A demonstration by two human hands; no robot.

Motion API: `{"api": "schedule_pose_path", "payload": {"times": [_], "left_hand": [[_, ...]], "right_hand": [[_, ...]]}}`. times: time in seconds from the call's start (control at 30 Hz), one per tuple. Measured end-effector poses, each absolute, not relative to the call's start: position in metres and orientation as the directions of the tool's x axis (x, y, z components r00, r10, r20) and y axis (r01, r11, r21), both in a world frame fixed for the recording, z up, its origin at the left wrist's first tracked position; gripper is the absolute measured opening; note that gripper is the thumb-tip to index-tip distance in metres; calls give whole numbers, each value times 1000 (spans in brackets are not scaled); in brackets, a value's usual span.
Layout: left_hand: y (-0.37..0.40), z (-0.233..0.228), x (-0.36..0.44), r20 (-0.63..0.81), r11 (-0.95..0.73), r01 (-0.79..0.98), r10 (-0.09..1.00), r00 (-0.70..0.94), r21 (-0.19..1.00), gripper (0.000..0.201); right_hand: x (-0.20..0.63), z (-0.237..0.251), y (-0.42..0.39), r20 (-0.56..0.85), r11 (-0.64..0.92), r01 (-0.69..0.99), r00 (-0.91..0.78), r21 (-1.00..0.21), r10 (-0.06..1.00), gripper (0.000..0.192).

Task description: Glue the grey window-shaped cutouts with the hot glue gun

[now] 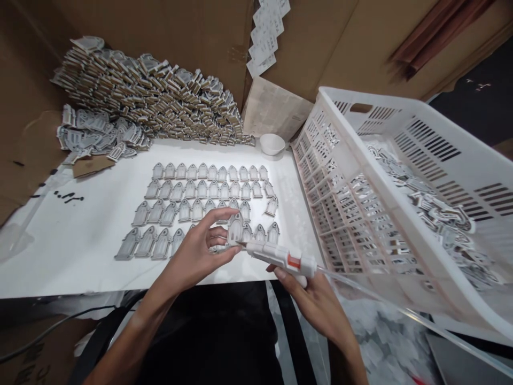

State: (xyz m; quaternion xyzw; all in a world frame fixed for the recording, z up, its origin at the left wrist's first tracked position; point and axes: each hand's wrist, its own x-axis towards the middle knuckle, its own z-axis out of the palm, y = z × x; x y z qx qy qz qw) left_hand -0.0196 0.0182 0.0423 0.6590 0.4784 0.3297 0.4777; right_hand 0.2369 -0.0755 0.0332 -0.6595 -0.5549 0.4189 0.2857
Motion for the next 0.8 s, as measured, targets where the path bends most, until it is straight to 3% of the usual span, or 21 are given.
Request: {"api": "schedule_pose_path", "payload": {"times": [0.23,0.43,0.7,0.8], "left_hand": [[17,44,-21,-40,-71,331,948,317,941,51],[17,42,-21,-39,-65,302,945,324,951,53],[22,31,-19,0,-106,316,949,316,943,50],[30,28,-17,3,-129,340,938,347,931,51]], "right_hand": [[234,34,-75,-191,-151,526,-23,-837,981,49],[230,44,-79,-161,-87,638,-59,-765,985,51],[225,52,-80,-80,38,716,-131,-697,988,35],[229,53,-82,26,134,759,-153,-637,988,22]]}}
